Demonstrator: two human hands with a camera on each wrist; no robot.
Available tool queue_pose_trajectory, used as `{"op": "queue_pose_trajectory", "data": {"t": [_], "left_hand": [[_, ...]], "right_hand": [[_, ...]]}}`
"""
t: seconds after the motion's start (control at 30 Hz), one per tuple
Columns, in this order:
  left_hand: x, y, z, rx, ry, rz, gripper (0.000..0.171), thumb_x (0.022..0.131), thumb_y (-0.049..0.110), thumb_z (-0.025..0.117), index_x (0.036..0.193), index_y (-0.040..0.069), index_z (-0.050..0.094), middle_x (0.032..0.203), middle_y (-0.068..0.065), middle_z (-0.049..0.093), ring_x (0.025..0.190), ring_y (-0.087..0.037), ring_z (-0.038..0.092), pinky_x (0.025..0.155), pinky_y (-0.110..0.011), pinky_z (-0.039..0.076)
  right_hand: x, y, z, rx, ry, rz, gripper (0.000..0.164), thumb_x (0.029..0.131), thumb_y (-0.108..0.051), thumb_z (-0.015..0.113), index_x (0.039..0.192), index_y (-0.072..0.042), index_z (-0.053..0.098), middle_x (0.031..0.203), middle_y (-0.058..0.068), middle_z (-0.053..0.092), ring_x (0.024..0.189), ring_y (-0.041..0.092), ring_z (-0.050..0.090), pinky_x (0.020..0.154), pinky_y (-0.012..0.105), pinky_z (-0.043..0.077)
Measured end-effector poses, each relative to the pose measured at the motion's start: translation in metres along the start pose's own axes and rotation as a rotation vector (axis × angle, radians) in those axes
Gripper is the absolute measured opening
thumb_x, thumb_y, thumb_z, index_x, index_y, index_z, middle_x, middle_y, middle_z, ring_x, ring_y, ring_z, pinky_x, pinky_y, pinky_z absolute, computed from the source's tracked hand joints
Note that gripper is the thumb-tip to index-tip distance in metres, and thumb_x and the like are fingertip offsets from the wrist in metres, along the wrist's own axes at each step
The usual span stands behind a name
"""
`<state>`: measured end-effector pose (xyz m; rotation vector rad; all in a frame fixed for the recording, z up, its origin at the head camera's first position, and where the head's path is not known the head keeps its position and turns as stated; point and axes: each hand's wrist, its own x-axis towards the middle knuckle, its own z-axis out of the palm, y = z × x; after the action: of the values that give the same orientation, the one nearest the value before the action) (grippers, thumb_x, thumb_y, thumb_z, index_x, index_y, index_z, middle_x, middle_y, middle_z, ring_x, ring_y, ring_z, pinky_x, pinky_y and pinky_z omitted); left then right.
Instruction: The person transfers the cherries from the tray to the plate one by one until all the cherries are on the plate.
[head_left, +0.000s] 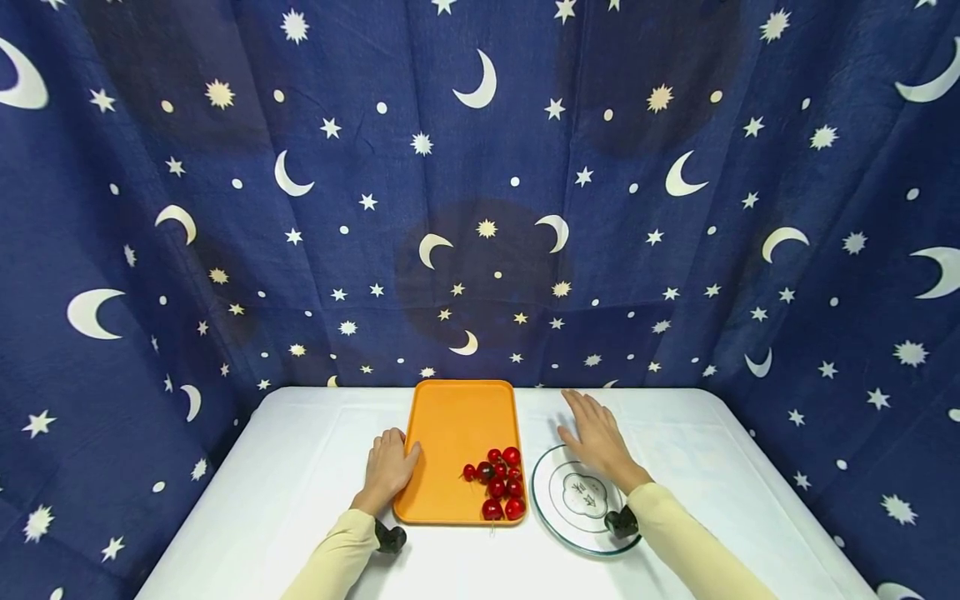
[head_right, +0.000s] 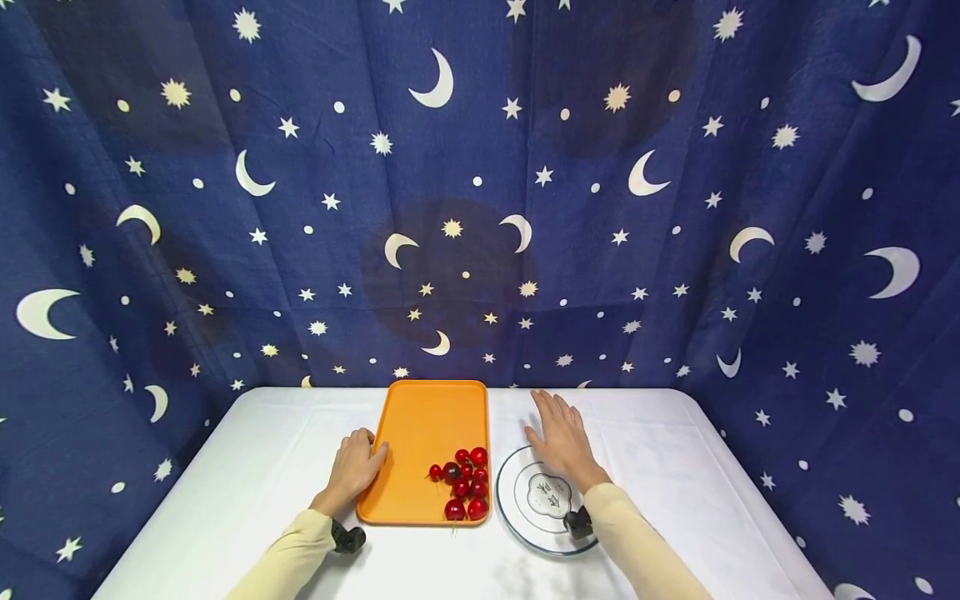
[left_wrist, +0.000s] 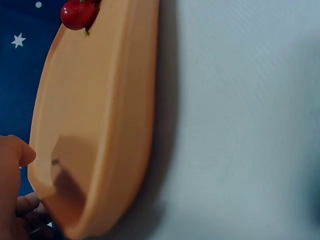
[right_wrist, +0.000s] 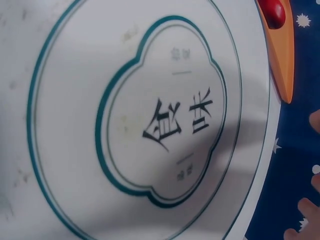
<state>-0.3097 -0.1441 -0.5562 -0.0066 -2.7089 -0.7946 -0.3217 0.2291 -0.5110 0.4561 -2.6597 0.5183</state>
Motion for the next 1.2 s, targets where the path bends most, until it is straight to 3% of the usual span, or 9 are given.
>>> {"op": "queue_pose_trajectory", "data": {"t": [0.27,0.57,0.7,0.9,1.2], "left_hand": [[0.003,-0.007,0.001,0.002,-0.048,-0.054,0.024,0.093,0.025,0.058,0.093,0.003,0.049,0.087,-0.012,0.049,0.081,-0.029,0.043,0.076,-0.042,0.035],[0.005,-0.02,0.011,-0.005,-0.023,-0.033,0.017,0.092,0.022,0.058,0.089,0.008,0.049,0.082,-0.006,0.048,0.077,-0.024,0.043,0.072,-0.038,0.033],[0.005,-0.026,0.017,-0.003,0.028,-0.001,0.016,0.091,0.021,0.058,0.085,0.01,0.049,0.081,-0.006,0.048,0.075,-0.024,0.044,0.07,-0.039,0.034],[0.005,-0.025,0.016,-0.029,0.069,0.029,0.015,0.089,0.018,0.056,0.08,0.011,0.046,0.08,-0.007,0.048,0.074,-0.025,0.043,0.069,-0.038,0.032],[0.007,-0.022,0.015,-0.061,0.062,0.021,0.017,0.09,0.017,0.057,0.079,0.011,0.046,0.078,-0.005,0.044,0.074,-0.023,0.041,0.07,-0.036,0.03]], "right_hand": [[0.0,-0.007,0.008,0.006,-0.057,0.012,0.065,0.094,-0.024,0.064,0.153,-0.004,0.042,0.157,0.023,0.045,0.14,0.05,0.047,0.115,0.071,0.03],[0.0,-0.016,0.015,0.044,-0.061,-0.018,0.063,0.094,-0.02,0.065,0.151,-0.004,0.044,0.155,0.023,0.046,0.14,0.047,0.047,0.115,0.069,0.032],[0.001,-0.023,0.02,0.053,-0.065,-0.024,0.062,0.093,-0.019,0.066,0.15,-0.006,0.046,0.155,0.021,0.046,0.139,0.045,0.049,0.113,0.069,0.033],[0.002,-0.029,0.026,0.065,-0.071,-0.054,0.059,0.094,-0.019,0.067,0.149,-0.009,0.049,0.154,0.018,0.048,0.138,0.043,0.05,0.11,0.069,0.033],[0.005,-0.04,0.032,0.121,-0.059,-0.122,0.052,0.095,-0.013,0.066,0.145,-0.005,0.053,0.149,0.02,0.053,0.135,0.043,0.051,0.112,0.068,0.034]]}}
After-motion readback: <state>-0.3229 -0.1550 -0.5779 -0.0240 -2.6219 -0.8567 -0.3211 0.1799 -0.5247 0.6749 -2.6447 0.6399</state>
